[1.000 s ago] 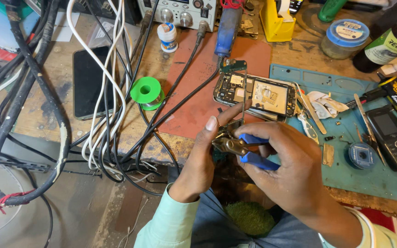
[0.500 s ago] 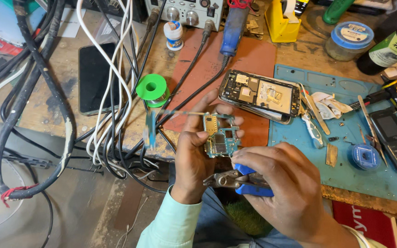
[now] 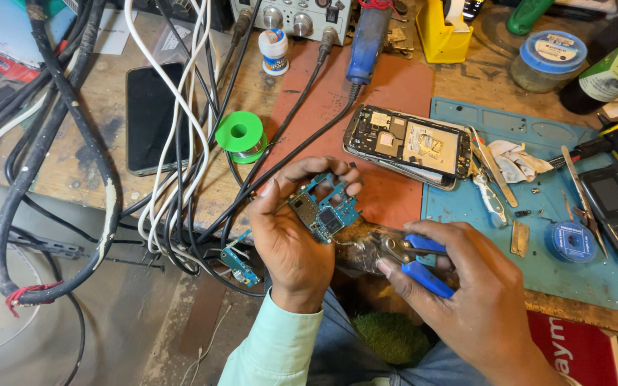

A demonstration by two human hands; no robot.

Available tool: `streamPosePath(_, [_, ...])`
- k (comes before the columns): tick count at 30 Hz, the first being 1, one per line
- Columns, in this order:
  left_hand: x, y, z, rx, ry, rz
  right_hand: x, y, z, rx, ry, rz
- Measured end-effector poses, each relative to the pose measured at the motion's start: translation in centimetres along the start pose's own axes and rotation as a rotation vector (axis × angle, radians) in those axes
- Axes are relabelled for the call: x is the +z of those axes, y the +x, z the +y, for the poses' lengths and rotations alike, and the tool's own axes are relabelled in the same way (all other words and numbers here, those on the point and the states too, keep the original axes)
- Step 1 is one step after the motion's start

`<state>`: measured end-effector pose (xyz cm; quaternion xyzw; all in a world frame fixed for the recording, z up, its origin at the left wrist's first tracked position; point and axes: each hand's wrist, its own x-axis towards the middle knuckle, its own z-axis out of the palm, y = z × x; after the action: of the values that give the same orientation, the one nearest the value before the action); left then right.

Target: The person disassembles a smartphone by removing the back cover and internal components. They use a screwdriver to remove screws and a pair of pliers to cut away sections of the motherboard.

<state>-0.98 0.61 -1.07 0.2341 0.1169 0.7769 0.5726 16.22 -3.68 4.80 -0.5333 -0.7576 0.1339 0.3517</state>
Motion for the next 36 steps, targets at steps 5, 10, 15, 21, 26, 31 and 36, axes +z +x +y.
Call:
streamPosePath(5, [0.3, -0.1, 0.2, -0.014, -0.066, 0.026, 0.4, -0.6, 0.4, 0.117, 0.016, -0.03])
streamPosePath(10, [0.4, -0.1, 0.3, -0.038, -0.022, 0.007, 1.3, -0.9, 1.5, 0.355, 0.414, -0.04])
streamPosePath(15, [0.4, -0.3, 0.3, -0.093, 0.018, -0.013, 1.7, -0.4, 1.9, 0.413, 0.598, -0.064])
streamPosePath(21, [0.1, 0.1, 0.1, -0.117, -0.098, -0.035, 0.4, 0.7, 1.0, -0.102, -0.004, -0.046])
streamPosePath(26, [-0.4, 0.7, 0.5, -0.271, -0.125, -0.078, -0.6, 2.0, 1.5, -0.431, -0.328, 0.053])
streamPosePath(31, [-0.3, 0.8, 0.5, -0.371, -0.133, -0.062, -0.2, 2.0, 1.7, -0.501, -0.422, 0.086])
streamPosePath(36, [-0.2, 0.9, 0.4, -0.363, -0.123, -0.06, 0.0, 2.0, 1.7, -0.483, -0.441, 0.078])
